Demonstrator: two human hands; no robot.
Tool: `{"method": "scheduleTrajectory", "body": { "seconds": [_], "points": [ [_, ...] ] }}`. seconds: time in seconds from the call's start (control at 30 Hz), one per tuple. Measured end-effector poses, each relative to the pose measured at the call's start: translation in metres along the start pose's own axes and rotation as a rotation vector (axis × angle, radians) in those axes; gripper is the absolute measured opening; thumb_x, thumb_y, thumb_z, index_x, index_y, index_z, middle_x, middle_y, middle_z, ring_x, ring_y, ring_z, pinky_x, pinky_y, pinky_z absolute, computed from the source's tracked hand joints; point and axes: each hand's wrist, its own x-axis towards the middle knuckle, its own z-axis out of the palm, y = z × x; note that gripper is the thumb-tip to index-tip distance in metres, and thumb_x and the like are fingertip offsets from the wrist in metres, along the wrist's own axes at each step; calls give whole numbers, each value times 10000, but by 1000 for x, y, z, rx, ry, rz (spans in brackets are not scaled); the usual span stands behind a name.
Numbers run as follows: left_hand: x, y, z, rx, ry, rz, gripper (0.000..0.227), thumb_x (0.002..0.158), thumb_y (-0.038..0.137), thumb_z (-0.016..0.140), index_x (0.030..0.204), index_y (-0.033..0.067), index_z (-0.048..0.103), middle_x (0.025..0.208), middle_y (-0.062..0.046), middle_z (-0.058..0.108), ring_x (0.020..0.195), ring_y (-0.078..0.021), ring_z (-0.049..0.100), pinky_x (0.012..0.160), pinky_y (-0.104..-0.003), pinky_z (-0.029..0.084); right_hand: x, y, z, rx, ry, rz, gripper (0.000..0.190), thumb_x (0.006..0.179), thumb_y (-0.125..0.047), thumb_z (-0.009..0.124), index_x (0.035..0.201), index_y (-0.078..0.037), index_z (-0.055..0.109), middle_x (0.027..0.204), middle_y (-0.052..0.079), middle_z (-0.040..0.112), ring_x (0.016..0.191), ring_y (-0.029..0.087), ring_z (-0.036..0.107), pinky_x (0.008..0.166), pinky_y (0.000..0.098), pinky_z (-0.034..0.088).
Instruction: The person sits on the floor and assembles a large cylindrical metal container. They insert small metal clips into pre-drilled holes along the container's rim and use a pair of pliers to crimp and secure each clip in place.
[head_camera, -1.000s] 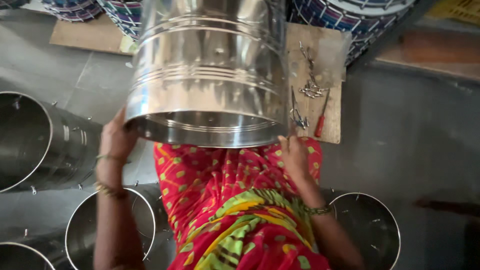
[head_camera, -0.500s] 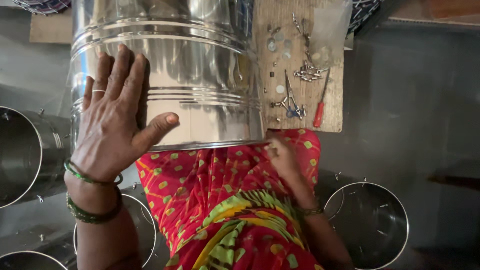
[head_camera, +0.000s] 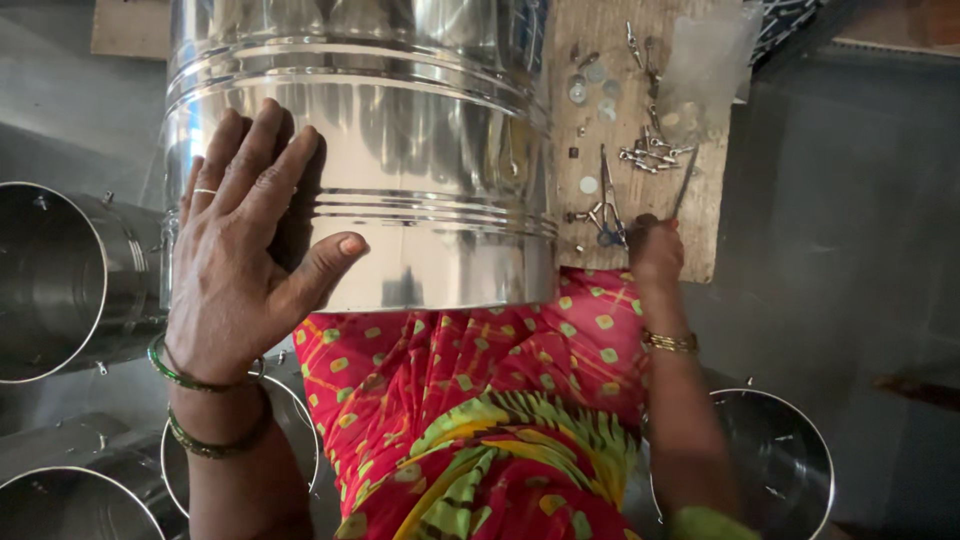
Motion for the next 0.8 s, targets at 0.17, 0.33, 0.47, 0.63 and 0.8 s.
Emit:
{"method": "scheduleTrajectory", "body": {
  "seconds": [0.17,0.33,0.47,0.63,0.8],
  "points": [
    [0,1,-1,-2,6,-4,744,972,598,664,1492,71,595,1620,-202,474,1552,-456,341,1251,-564,296,5,-6,23,-124,146,-124,101,921,-145,651,949,-75,718,997,231,697,965,430,682,887,493,555],
    [2,1,-2,-41,27,31,560,997,471,700,1415,99,679,1567,-181,559,1543,-437,391,1252,-551,312,10,5,16,-112,17,-94,108,911,-148,682,975,-79,736,1041,237,692,992,434,668,865,505,545],
    [2,6,2,-152,154,74,265,1001,268,758,1198,90,768,1322,-112,719,1390,-330,596,1204,-465,445,0,7,3,224,203,-121,237,833,-114,755,1065,-62,750,1003,219,699,917,372,691,809,457,556],
    [-9,12,6,-240,334,89,57,1018,105,751,1013,59,785,1093,-50,782,1030,-203,774,870,-312,582,-52,0,-10,1196,45,148,229,904,-7,676,1131,-37,696,984,112,702,835,191,679,718,315,581],
    [-30,8,16,-325,566,304,151,968,115,655,891,23,747,934,-94,766,840,-221,763,736,-323,597,-121,-25,-53,1341,-91,213,229,956,9,679,1184,-2,661,987,72,646,857,154,662,752,335,642]
  ]
}}
